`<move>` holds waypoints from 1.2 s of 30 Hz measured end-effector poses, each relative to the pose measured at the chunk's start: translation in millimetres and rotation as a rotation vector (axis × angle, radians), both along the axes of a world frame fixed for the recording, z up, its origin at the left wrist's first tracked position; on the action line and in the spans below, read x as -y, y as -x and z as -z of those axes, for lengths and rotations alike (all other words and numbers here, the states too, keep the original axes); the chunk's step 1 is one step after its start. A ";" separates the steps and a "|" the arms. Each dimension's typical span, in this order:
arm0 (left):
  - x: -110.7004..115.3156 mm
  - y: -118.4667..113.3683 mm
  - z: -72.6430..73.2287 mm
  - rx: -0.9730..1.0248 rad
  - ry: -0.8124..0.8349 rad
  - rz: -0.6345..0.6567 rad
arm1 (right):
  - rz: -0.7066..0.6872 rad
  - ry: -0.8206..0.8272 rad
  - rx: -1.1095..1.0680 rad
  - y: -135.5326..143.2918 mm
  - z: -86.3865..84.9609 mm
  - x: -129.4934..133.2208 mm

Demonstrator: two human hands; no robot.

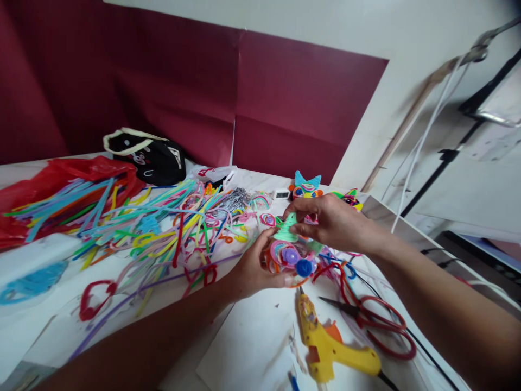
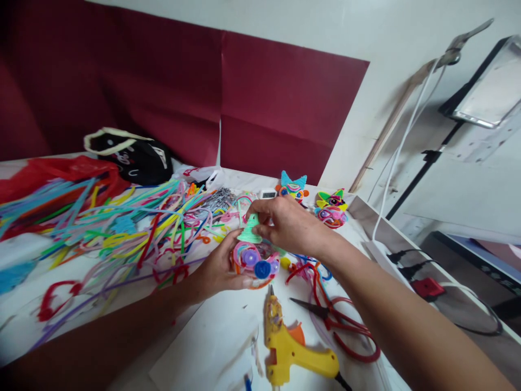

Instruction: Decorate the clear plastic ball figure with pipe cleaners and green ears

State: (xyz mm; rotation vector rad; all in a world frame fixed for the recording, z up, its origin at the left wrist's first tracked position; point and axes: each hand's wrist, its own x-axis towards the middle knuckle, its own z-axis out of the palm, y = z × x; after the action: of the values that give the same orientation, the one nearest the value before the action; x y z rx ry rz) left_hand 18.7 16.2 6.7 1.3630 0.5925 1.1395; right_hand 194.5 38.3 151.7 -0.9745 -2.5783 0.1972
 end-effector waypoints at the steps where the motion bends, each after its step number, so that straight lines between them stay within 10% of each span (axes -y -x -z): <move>1: 0.0 -0.1 -0.1 0.002 -0.004 0.004 | 0.004 -0.011 0.015 0.6 0.3 -0.5; 36: -1.5 -1.4 -1.6 -0.057 -0.030 -0.067 | 0.097 0.108 0.082 17.6 8.7 -9.5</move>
State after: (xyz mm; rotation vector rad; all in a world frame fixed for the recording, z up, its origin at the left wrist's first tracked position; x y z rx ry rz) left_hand 20.0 17.7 8.3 1.4144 0.6681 1.1707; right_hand 176.8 47.7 143.0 -1.1669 -2.6086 0.2776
